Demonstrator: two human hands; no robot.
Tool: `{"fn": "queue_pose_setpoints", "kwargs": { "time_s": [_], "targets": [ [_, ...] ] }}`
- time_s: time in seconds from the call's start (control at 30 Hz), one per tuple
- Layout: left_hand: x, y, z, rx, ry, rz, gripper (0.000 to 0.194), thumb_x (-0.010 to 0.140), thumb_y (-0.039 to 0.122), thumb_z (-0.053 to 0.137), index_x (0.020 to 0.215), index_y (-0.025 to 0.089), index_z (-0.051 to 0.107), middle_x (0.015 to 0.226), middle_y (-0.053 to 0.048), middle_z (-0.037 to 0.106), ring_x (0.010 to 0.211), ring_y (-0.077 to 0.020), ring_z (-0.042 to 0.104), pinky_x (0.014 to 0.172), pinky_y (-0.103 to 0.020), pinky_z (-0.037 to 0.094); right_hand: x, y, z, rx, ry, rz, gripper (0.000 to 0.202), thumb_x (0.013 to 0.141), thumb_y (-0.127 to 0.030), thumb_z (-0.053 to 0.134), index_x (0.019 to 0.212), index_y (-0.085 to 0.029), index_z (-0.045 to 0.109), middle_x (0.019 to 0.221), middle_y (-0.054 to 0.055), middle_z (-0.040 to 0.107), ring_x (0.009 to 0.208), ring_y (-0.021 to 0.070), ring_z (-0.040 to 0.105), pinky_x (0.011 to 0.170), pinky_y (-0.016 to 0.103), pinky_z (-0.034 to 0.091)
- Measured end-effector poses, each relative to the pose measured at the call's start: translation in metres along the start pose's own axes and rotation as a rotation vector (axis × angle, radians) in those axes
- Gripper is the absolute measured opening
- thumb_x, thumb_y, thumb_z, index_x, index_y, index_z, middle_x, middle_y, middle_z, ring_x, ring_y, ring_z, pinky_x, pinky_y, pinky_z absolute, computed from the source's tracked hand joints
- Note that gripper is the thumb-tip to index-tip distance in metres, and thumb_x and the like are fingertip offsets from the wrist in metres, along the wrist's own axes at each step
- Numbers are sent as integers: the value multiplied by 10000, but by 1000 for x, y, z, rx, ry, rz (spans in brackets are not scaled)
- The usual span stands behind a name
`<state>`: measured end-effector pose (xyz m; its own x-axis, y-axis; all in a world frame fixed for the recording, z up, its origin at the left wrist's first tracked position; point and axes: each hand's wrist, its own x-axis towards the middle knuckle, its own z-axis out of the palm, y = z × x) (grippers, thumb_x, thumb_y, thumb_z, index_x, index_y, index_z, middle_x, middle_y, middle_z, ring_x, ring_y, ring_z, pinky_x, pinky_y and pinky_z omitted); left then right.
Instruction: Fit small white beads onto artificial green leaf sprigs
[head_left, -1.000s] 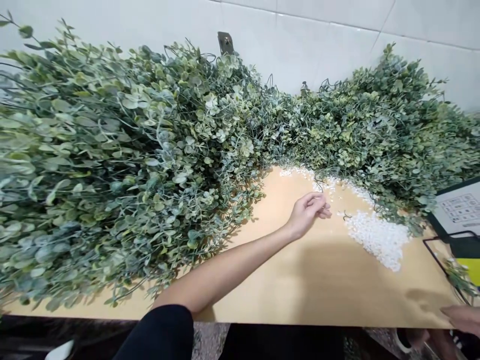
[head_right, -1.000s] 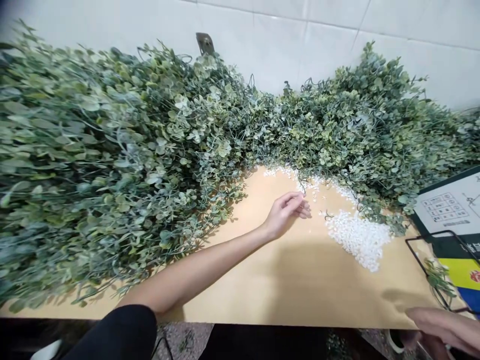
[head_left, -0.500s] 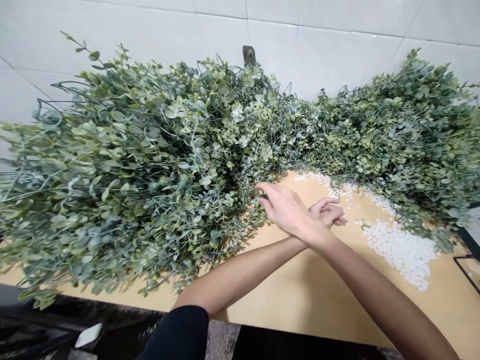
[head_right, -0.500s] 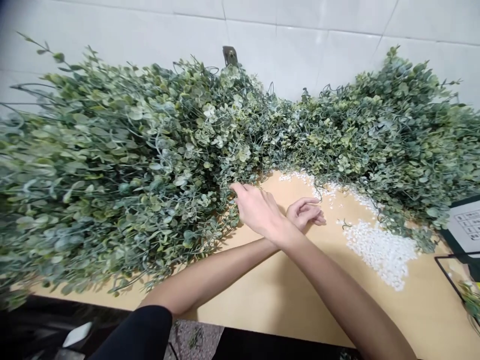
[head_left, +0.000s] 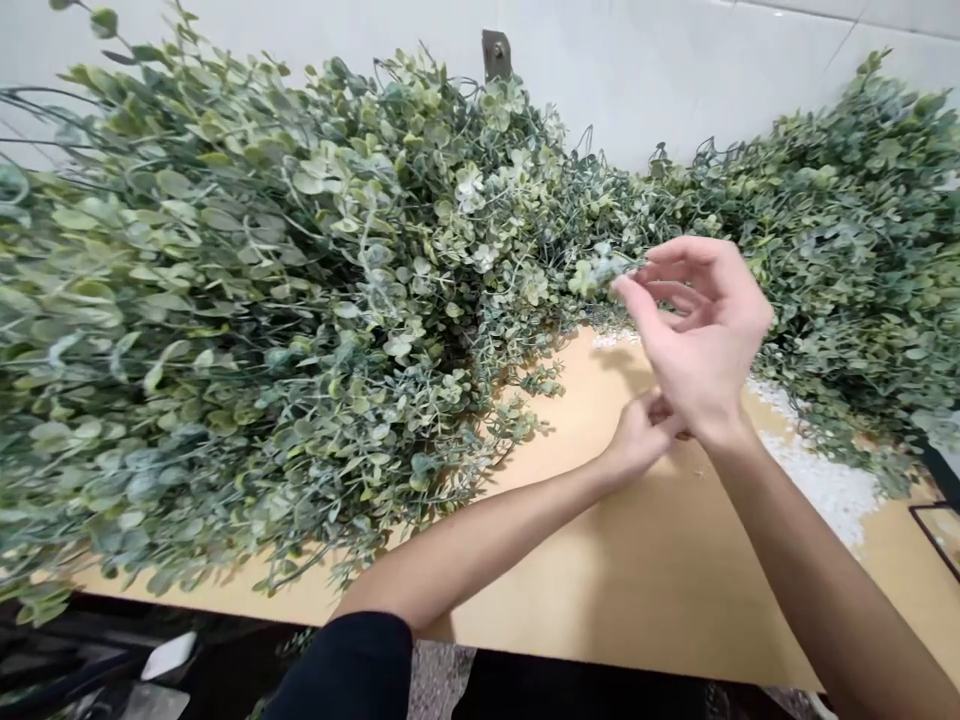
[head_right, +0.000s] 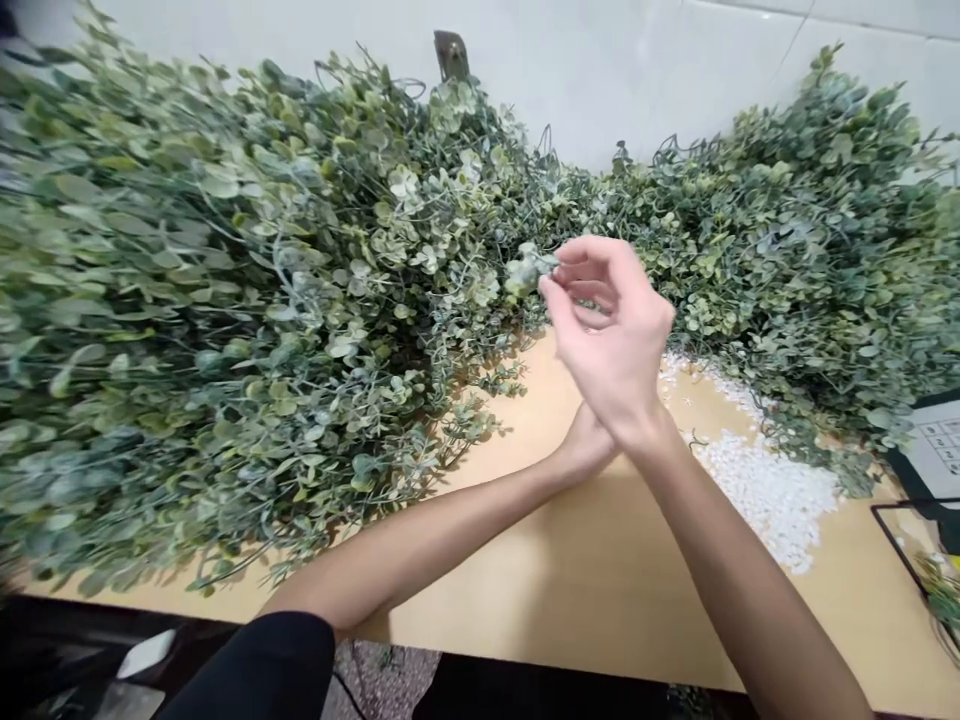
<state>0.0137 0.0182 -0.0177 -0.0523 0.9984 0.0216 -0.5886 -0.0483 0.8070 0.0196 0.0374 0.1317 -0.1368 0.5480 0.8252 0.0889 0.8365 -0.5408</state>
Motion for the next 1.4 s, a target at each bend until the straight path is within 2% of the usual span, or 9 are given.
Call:
{"fn": "queue_pose_setpoints", "kwargs": {
  "time_s": [0.17,0.3,0.37,0.5,0.67,0.77,0.9,1.0,1.4],
  "targets": [
    [-2,18,-1,-204,18,27,618,867,684,681,1190,161,627,920,-80,748,758,-229,760,735,-354,587,-27,51,-65,-332,39,-327,186,912,-166,747,1076,-253,737,984,34,809,837,216,795,771,345,694],
    [0,26,-1,-310,147,34,612,844,702,704,1117,158,647,931,-83,759,749,-188,740,729,-322,592,-67,89,-106,-318,-331,-494,368,901,-57,703,1220,-240,712,1070,53,825,1019,248,806,961,400,679],
    [1,28,-1,-281,176,43,471,812,561,810,1009,158,670,907,-56,753,748,-152,721,715,-274,569,-83,97,-114,-285,-445,-506,424,897,-43,692,1265,-252,686,1089,42,826,1028,232,806,998,394,669],
    [4,26,-2,-221,231,41,436,707,264,909,1061,184,667,821,-4,745,723,-138,711,671,-249,546,-100,95,-120,-254,-363,-353,444,867,-91,692,1277,-260,668,1087,53,822,974,226,812,875,356,697],
    [4,23,-3,-145,239,64,439,671,254,923,1004,197,643,800,17,718,727,-157,716,665,-283,570,-97,104,-146,-401,11,-77,290,876,-144,688,1146,-246,713,994,71,793,828,243,779,771,403,670],
    [1,21,-3,-31,208,46,500,677,262,937,1079,211,646,848,27,704,710,-130,697,688,-285,585,-95,123,-164,-602,-55,61,258,949,-154,621,1184,-223,704,1052,102,769,874,254,737,833,435,644],
    [-3,17,-6,76,146,70,552,684,227,943,1106,248,587,864,60,656,742,-104,676,749,-260,580,-98,139,-168,-648,-404,45,376,1006,-119,483,1341,-185,640,1191,146,746,1138,304,672,1028,500,573],
    [-3,16,-9,109,126,56,519,717,230,925,1120,253,598,874,54,655,770,-103,670,788,-252,565,-102,139,-161,-661,-534,66,541,985,-49,410,1490,-196,535,1377,150,679,1305,308,597,1131,515,507],
    [-5,19,-8,149,91,6,247,764,268,891,932,194,725,918,-9,732,851,-137,689,841,-262,548,-108,139,-157,-674,-629,67,534,931,37,399,1396,-145,587,1197,158,720,1114,303,638,1051,494,533]
  ]
}}
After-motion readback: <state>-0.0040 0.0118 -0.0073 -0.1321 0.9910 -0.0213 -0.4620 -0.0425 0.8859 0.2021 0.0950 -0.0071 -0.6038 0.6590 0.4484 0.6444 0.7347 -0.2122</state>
